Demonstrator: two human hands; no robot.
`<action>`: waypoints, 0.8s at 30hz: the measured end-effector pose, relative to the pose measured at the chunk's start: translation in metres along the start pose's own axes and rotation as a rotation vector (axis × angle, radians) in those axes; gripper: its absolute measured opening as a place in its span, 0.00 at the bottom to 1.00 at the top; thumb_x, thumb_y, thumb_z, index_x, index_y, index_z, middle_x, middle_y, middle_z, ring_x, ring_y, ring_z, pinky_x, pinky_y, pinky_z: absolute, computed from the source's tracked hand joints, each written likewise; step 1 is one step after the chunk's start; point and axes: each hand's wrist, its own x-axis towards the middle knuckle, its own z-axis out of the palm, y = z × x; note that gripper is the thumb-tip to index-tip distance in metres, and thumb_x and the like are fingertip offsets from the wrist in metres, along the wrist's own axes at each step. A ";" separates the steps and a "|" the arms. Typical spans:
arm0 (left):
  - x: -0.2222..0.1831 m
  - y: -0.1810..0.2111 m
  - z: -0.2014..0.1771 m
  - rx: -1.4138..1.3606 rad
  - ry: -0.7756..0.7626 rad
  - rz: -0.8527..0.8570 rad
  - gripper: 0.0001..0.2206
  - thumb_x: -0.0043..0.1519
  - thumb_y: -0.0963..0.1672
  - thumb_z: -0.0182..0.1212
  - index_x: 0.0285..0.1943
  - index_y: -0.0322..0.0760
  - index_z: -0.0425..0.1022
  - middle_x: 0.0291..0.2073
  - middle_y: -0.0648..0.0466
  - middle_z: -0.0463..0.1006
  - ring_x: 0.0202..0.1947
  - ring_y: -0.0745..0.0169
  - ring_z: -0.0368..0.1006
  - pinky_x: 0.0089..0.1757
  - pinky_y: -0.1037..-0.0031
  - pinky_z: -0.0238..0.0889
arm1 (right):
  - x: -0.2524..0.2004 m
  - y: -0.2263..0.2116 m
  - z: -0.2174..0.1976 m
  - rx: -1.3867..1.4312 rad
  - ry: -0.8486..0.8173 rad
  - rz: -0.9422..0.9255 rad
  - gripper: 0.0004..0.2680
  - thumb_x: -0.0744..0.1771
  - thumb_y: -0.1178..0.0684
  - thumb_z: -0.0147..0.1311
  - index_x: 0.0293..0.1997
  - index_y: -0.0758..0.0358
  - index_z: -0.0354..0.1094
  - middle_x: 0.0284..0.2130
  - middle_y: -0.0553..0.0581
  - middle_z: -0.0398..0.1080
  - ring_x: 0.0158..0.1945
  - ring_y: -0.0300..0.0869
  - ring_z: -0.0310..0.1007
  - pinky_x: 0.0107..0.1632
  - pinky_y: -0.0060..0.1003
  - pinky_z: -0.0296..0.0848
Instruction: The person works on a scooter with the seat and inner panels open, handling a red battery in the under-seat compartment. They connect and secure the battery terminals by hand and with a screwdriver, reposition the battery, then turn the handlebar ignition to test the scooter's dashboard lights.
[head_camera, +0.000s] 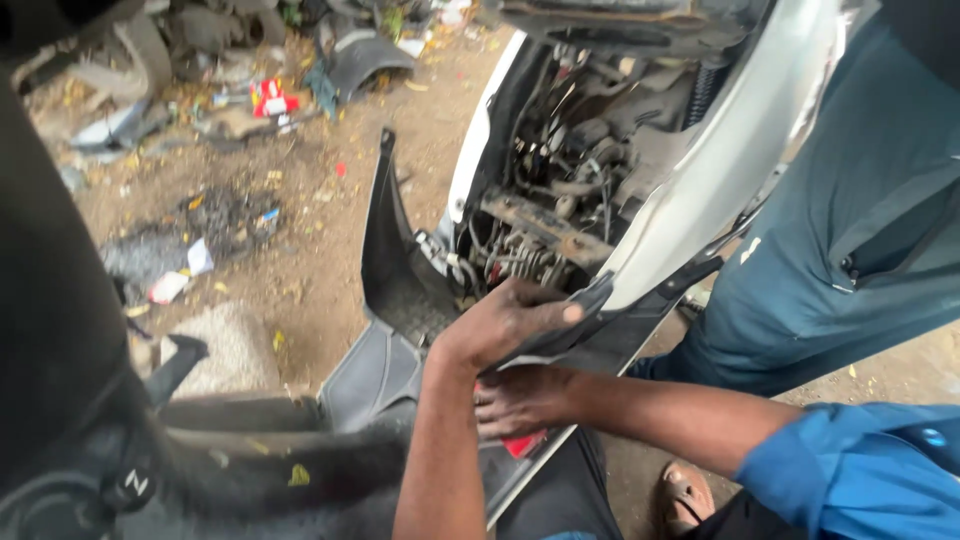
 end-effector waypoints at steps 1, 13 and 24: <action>-0.001 -0.001 -0.001 -0.026 -0.006 0.009 0.36 0.51 0.62 0.66 0.52 0.28 0.83 0.40 0.45 0.86 0.43 0.56 0.80 0.47 0.68 0.70 | 0.004 0.003 -0.004 -0.028 -0.045 -0.086 0.11 0.65 0.49 0.50 0.51 0.53 0.66 0.52 0.49 0.70 0.64 0.46 0.65 0.68 0.46 0.60; -0.010 0.001 -0.004 -0.200 0.030 -0.090 0.31 0.46 0.59 0.72 0.43 0.27 0.86 0.29 0.49 0.84 0.34 0.61 0.77 0.37 0.71 0.68 | -0.083 -0.043 -0.110 0.651 -0.464 0.762 0.22 0.52 0.42 0.70 0.42 0.63 0.69 0.40 0.63 0.70 0.49 0.58 0.70 0.55 0.51 0.68; -0.008 -0.043 -0.003 -0.339 0.255 -0.257 0.32 0.46 0.57 0.76 0.49 0.28 0.83 0.36 0.51 0.86 0.41 0.63 0.79 0.43 0.70 0.70 | -0.125 0.029 -0.229 0.267 -0.475 1.435 0.28 0.55 0.29 0.68 0.49 0.58 0.70 0.41 0.60 0.74 0.46 0.52 0.77 0.50 0.46 0.75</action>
